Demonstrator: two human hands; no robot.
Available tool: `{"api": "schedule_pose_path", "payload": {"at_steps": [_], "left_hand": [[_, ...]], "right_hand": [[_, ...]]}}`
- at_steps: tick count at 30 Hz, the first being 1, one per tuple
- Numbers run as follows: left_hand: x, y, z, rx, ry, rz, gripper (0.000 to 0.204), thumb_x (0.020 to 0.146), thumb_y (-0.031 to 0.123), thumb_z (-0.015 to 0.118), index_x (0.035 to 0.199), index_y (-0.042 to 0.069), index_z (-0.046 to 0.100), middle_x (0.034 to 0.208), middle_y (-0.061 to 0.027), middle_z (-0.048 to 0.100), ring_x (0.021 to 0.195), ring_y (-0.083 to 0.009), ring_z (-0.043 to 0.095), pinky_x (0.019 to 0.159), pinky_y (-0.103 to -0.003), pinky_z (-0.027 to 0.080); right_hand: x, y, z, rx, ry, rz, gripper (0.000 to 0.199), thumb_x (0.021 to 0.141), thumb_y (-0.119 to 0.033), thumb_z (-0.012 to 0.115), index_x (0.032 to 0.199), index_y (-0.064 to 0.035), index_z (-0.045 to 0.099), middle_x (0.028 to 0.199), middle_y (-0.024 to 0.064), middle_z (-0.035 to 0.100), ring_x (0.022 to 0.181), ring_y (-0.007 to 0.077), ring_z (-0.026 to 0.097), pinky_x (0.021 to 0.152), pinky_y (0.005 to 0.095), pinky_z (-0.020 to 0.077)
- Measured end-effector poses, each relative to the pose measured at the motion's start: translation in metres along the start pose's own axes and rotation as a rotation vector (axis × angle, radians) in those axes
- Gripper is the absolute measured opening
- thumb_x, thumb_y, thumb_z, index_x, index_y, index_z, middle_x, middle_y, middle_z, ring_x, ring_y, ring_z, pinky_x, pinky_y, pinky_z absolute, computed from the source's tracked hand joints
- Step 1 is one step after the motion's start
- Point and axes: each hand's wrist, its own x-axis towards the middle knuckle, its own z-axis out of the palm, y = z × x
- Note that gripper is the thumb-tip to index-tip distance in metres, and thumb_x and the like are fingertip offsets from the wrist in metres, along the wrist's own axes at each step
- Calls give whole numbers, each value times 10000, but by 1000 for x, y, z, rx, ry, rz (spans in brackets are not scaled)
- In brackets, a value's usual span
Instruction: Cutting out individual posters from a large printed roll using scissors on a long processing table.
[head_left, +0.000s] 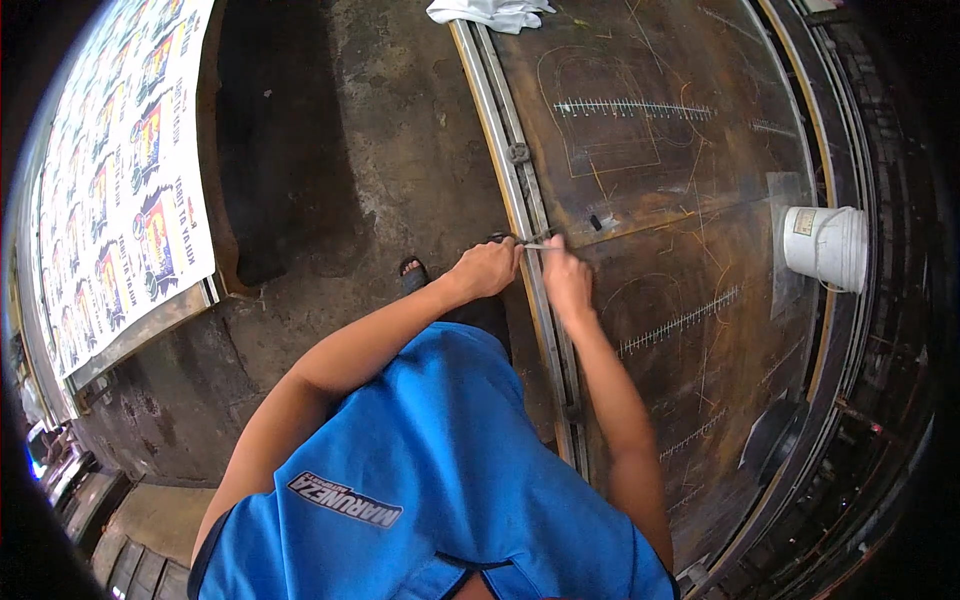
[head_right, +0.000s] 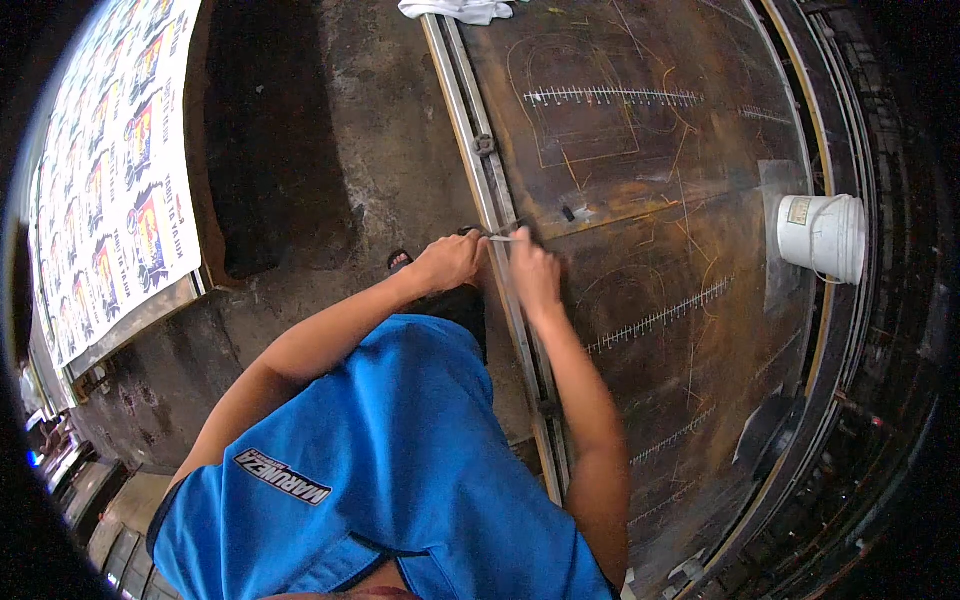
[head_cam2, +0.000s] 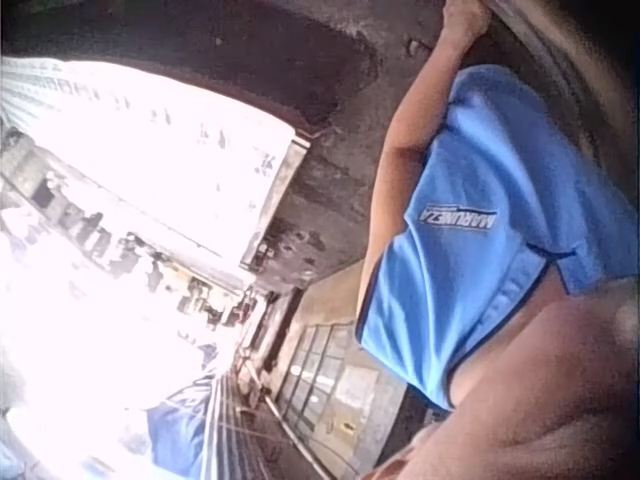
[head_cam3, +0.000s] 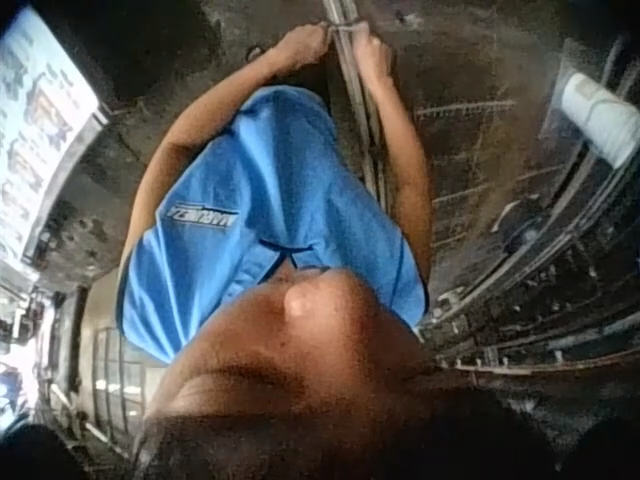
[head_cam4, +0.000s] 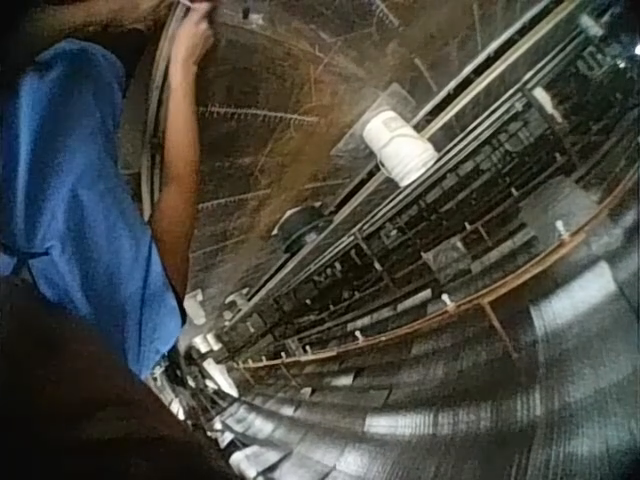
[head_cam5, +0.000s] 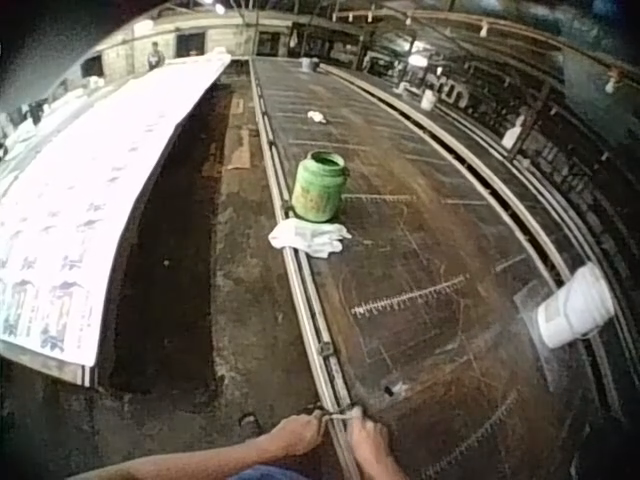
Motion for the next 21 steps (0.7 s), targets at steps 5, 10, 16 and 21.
{"api": "schedule_pose_path", "payload": {"at_steps": [5, 10, 16, 21], "left_hand": [[0, 0, -3, 14, -9, -41, 411, 1035, 319, 369, 967, -42, 553, 797, -298, 659, 776, -493, 653, 728, -591, 516], [0, 4, -8, -41, -68, -62, 417, 1034, 315, 361, 1002, -49, 559, 827, -298, 664, 799, -498, 650, 752, -576, 519], [0, 1, -5, -71, -42, -36, 386, 1033, 304, 379, 1012, -45, 543, 846, -324, 650, 817, -515, 632, 755, -592, 501], [3, -5, -6, -52, -36, -2, 401, 1033, 301, 377, 1034, -64, 544, 827, -325, 652, 789, -511, 640, 745, -586, 511]], "right_hand": [[36, 29, -28, -75, 67, 77, 265, 1049, -276, 388, 968, -55, 509, 686, 219, 659, 619, 433, 653, 538, 545, 511], [-5, -11, -16, -15, 44, -18, 214, 1028, -252, 415, 1051, -58, 503, 743, 227, 674, 663, 452, 656, 581, 584, 502], [13, 9, -5, -49, 42, 84, 241, 1031, -277, 427, 993, -53, 506, 698, 243, 648, 645, 455, 640, 554, 570, 489], [36, 25, -29, -83, 30, 84, 246, 1040, -285, 417, 975, -58, 487, 696, 247, 641, 647, 467, 629, 563, 563, 486]]}}
